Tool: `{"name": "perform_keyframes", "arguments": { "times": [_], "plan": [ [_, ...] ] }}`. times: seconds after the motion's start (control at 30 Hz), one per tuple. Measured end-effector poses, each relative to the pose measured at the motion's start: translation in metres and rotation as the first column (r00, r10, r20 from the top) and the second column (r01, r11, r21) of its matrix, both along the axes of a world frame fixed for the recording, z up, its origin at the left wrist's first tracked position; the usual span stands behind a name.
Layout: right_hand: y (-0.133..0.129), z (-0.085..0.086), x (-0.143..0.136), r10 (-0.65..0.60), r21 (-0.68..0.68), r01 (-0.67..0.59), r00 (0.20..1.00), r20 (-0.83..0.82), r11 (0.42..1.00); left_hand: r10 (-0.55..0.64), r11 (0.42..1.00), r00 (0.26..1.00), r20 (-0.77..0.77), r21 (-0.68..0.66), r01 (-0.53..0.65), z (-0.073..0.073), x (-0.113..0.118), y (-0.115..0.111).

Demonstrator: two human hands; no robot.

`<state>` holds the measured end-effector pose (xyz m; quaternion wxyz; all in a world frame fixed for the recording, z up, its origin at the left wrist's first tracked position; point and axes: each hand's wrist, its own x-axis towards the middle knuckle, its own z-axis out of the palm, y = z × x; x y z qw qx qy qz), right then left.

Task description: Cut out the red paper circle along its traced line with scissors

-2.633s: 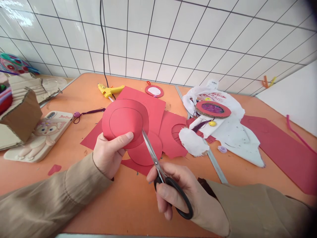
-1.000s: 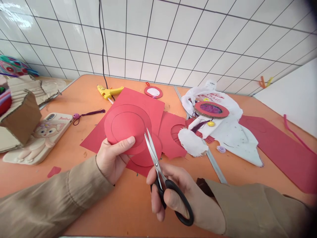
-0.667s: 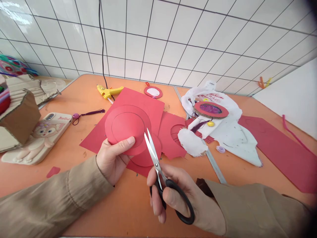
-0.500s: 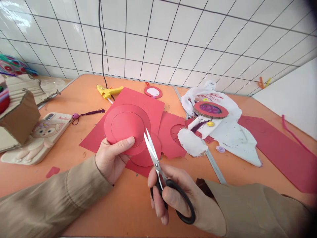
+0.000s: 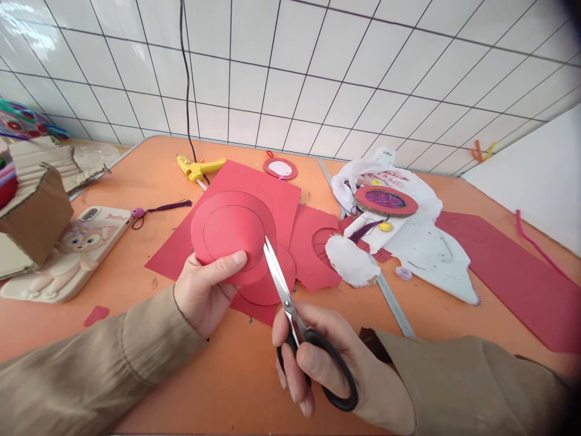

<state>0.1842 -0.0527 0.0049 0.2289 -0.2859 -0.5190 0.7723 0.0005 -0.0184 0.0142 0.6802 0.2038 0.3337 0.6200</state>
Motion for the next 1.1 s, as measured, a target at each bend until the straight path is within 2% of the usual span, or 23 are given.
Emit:
{"name": "perform_keyframes", "arguments": {
  "times": [0.47, 0.7, 1.1],
  "plan": [
    [0.0, 0.0, -0.001, -0.012, -0.016, 0.012, 1.0, 0.006, 1.0, -0.004, 1.0, 1.0, 0.013, -0.02, 0.004, 0.001, 0.0, 0.0],
    [-0.001, 0.002, -0.001, -0.02, -0.032, 0.021, 1.0, 0.015, 0.999, 0.0, 1.0, 1.0, -0.019, 0.031, 0.001, 0.0, -0.003, 0.0],
    [0.0, -0.003, -0.002, -0.063, 0.028, 0.061, 0.996, 0.069, 0.998, 0.137, 0.991, 0.98, -0.141, 0.025, -0.135, 0.003, -0.01, 0.008]
  ]
}}
